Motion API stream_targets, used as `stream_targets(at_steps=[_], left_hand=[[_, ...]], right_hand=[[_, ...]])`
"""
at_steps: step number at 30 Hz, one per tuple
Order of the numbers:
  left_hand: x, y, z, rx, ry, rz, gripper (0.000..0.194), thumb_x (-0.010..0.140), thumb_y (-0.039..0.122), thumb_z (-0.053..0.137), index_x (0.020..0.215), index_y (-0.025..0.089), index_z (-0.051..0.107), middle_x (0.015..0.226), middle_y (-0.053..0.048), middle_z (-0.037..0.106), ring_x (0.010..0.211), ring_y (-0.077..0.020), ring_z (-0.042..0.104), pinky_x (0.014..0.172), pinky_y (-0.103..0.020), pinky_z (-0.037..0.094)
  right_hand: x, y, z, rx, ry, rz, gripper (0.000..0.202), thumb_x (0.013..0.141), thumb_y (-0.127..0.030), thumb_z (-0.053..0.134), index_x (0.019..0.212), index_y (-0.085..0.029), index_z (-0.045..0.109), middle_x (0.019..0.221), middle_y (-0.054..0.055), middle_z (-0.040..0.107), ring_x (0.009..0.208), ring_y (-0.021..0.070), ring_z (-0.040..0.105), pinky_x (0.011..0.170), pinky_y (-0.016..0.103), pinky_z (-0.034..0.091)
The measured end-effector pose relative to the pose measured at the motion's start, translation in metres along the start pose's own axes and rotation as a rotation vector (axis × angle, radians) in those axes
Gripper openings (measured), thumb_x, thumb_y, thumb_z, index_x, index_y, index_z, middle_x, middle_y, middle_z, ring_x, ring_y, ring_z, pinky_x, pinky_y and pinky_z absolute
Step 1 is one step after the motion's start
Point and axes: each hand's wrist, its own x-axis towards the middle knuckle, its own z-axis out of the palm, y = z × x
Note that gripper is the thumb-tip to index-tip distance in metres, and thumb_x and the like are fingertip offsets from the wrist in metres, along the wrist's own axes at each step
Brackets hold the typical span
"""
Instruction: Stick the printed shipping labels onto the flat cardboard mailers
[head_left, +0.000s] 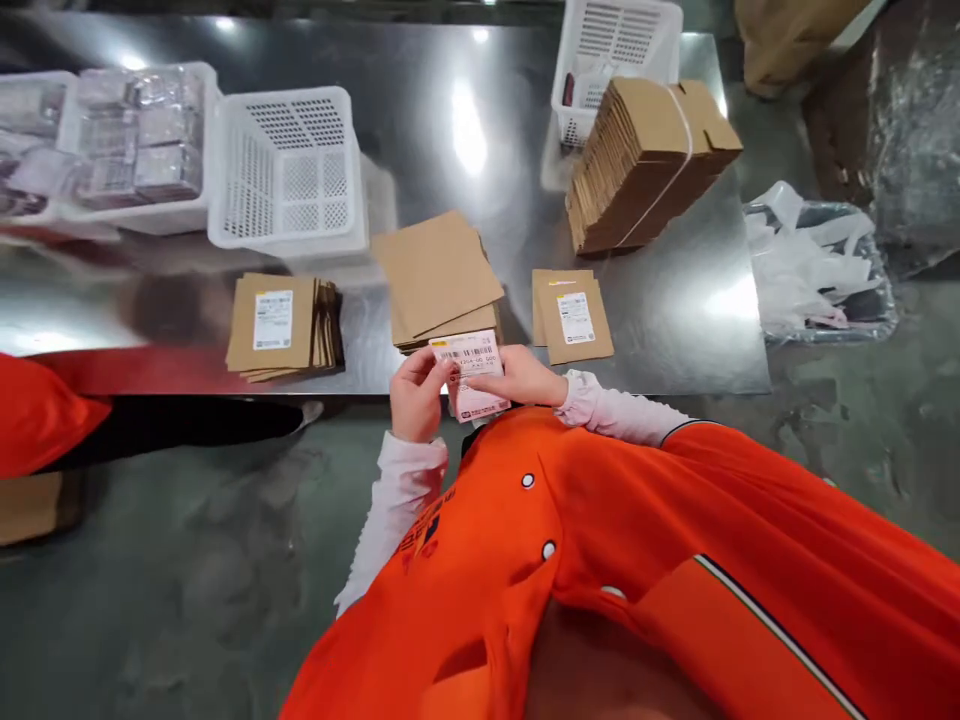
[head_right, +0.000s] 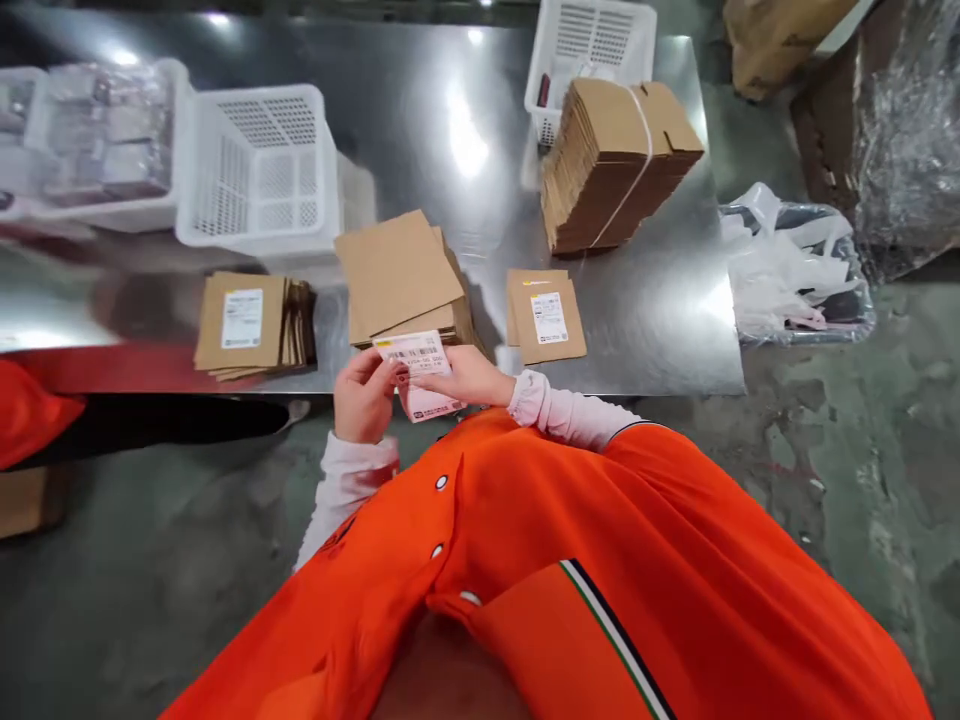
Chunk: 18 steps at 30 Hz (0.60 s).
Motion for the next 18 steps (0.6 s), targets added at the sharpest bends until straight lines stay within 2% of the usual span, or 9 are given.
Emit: stream_targets(at_steps=[3, 6, 9, 11, 12, 14, 16, 18], left_hand=[[-0.003, -0.005, 0.011, 0.024, 0.112, -0.033, 0.04, 0.063, 0.049, 0.086, 0.08, 0.016, 0.072, 0.079, -0.005, 0.073, 0.073, -0.0176, 0.066, 0.075, -0.032, 0.054], [-0.008, -0.011, 0.033, 0.043, 0.22, 0.001, 0.041, 0.066, 0.054, 0.082, 0.073, 0.017, 0.066, 0.07, -0.002, 0.067, 0.068, -0.0155, 0.062, 0.068, -0.028, 0.05], [-0.005, -0.017, 0.053, 0.083, 0.426, 0.039, 0.046, 0.072, 0.057, 0.077, 0.06, 0.02, 0.053, 0.057, 0.003, 0.055, 0.061, -0.0127, 0.055, 0.062, -0.025, 0.046], [0.001, -0.019, 0.059, 0.06, 0.49, 0.018, 0.046, 0.071, 0.056, 0.079, 0.06, 0.02, 0.053, 0.058, 0.003, 0.056, 0.063, -0.0131, 0.057, 0.063, -0.025, 0.047], [0.005, -0.02, 0.06, 0.021, 0.456, -0.017, 0.043, 0.067, 0.055, 0.082, 0.065, 0.019, 0.059, 0.063, 0.002, 0.062, 0.067, -0.0145, 0.061, 0.067, -0.026, 0.049], [0.009, -0.022, 0.057, -0.072, 0.282, -0.14, 0.045, 0.056, 0.048, 0.091, 0.08, 0.017, 0.07, 0.08, -0.004, 0.073, 0.08, -0.0202, 0.068, 0.076, -0.031, 0.054], [0.01, -0.026, 0.052, -0.143, 0.102, -0.284, 0.058, 0.046, 0.042, 0.096, 0.091, 0.013, 0.075, 0.093, -0.011, 0.077, 0.091, -0.028, 0.071, 0.086, -0.039, 0.055], [0.008, -0.031, 0.049, -0.208, 0.027, -0.375, 0.062, 0.043, 0.039, 0.097, 0.095, 0.011, 0.076, 0.101, -0.015, 0.077, 0.1, -0.0336, 0.071, 0.093, -0.045, 0.054]], right_hand=[[0.012, -0.009, -0.018, -0.174, 0.073, -0.046, 0.038, 0.079, -0.037, 0.077, 0.109, -0.014, 0.075, 0.105, 0.007, 0.077, 0.092, 0.0186, 0.071, 0.086, 0.029, 0.053], [0.025, -0.022, -0.032, -0.324, 0.039, -0.129, 0.018, 0.085, -0.029, 0.07, 0.091, -0.015, 0.079, 0.089, 0.004, 0.078, 0.08, 0.0146, 0.068, 0.08, 0.026, 0.049], [0.035, -0.03, -0.04, -0.387, 0.009, -0.154, 0.017, 0.084, -0.031, 0.071, 0.086, -0.017, 0.08, 0.082, 0.003, 0.076, 0.073, 0.014, 0.065, 0.075, 0.026, 0.047], [0.048, -0.032, -0.046, -0.397, 0.004, -0.186, 0.017, 0.083, -0.034, 0.073, 0.084, -0.018, 0.08, 0.086, 0.003, 0.076, 0.076, 0.0153, 0.065, 0.076, 0.027, 0.048], [0.059, -0.032, -0.049, -0.404, -0.004, -0.207, 0.017, 0.081, -0.035, 0.075, 0.082, -0.019, 0.079, 0.09, 0.003, 0.075, 0.079, 0.0161, 0.065, 0.077, 0.028, 0.048], [0.092, -0.031, -0.058, -0.434, -0.011, -0.248, 0.017, 0.078, -0.036, 0.077, 0.078, -0.019, 0.077, 0.097, 0.004, 0.073, 0.087, 0.018, 0.065, 0.083, 0.031, 0.05], [0.139, -0.027, -0.065, -0.473, 0.004, -0.268, 0.019, 0.076, -0.036, 0.078, 0.077, -0.017, 0.076, 0.102, 0.005, 0.071, 0.094, 0.0192, 0.064, 0.089, 0.033, 0.05], [0.191, -0.019, -0.069, -0.513, 0.034, -0.251, 0.023, 0.076, -0.036, 0.078, 0.08, -0.014, 0.075, 0.104, 0.006, 0.068, 0.099, 0.0203, 0.062, 0.093, 0.036, 0.05]])
